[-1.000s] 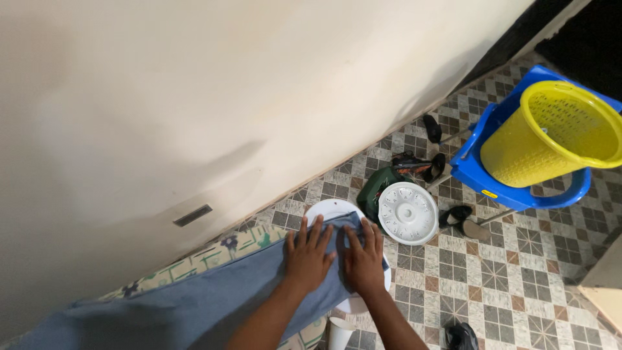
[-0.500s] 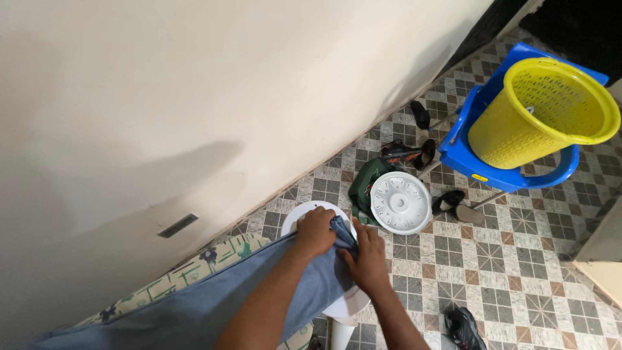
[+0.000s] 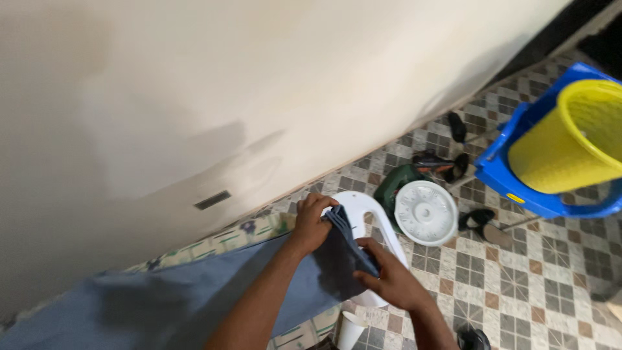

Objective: The person takes two pairs of jeans from a basket and folds them one after the other on an ironing board.

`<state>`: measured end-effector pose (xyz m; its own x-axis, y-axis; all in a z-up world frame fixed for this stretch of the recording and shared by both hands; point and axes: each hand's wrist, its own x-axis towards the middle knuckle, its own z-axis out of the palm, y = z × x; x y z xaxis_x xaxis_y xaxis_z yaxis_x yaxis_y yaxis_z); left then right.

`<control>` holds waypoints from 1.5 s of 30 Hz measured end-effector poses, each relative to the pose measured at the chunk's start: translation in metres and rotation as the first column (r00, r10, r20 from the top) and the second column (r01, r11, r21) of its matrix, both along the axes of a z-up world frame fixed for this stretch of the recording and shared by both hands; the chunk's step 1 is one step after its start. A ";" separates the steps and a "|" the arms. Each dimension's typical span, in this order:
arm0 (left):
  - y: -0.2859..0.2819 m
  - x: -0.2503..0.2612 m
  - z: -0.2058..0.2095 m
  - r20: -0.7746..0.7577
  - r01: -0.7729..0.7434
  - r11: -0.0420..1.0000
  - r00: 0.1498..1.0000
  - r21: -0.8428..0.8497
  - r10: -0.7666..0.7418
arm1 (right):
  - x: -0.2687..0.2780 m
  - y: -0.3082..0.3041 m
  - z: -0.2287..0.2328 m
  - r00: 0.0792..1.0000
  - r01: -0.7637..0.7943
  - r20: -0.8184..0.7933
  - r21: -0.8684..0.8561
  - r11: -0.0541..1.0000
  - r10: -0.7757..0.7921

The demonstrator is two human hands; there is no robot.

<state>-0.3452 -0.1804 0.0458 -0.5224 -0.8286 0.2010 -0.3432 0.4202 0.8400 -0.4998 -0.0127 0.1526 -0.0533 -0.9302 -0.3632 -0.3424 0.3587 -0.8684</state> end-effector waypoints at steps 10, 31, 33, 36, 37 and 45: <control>0.038 0.157 -0.025 -0.304 0.109 0.379 0.807 0.919 0.507 | 0.150 -0.011 -0.026 0.976 -0.214 0.020 -0.146 0.966 0.219; 0.066 0.167 -0.004 0.293 -0.039 0.980 0.951 -0.197 0.097 | 0.193 0.000 -0.130 0.463 -0.304 -0.879 -0.277 0.911 -0.112; 0.068 0.153 -0.007 0.295 0.155 0.984 0.948 -0.085 -0.124 | 0.191 0.000 -0.134 0.483 -0.287 -0.871 -0.251 0.924 -0.086; 0.064 0.138 -0.015 0.361 0.292 0.956 0.890 0.012 -0.277 | 0.188 -0.002 -0.137 0.488 -0.306 -0.864 -0.307 0.901 -0.128; 0.063 0.137 -0.018 0.394 0.304 0.953 0.875 0.007 -0.282 | 0.188 -0.002 -0.138 0.473 -0.329 -0.867 -0.340 0.881 -0.158; 0.077 0.143 -0.019 0.438 0.261 0.936 0.888 -0.235 -0.138 | 0.159 0.012 -0.135 0.598 -0.399 -0.801 -0.322 0.858 -0.022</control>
<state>-0.2024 -0.1033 0.0268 -0.7566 -0.6386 0.1407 -0.5123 0.7125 0.4795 -0.3411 -0.0004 0.0179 0.0870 -0.9834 0.1592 -0.9513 -0.1294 -0.2797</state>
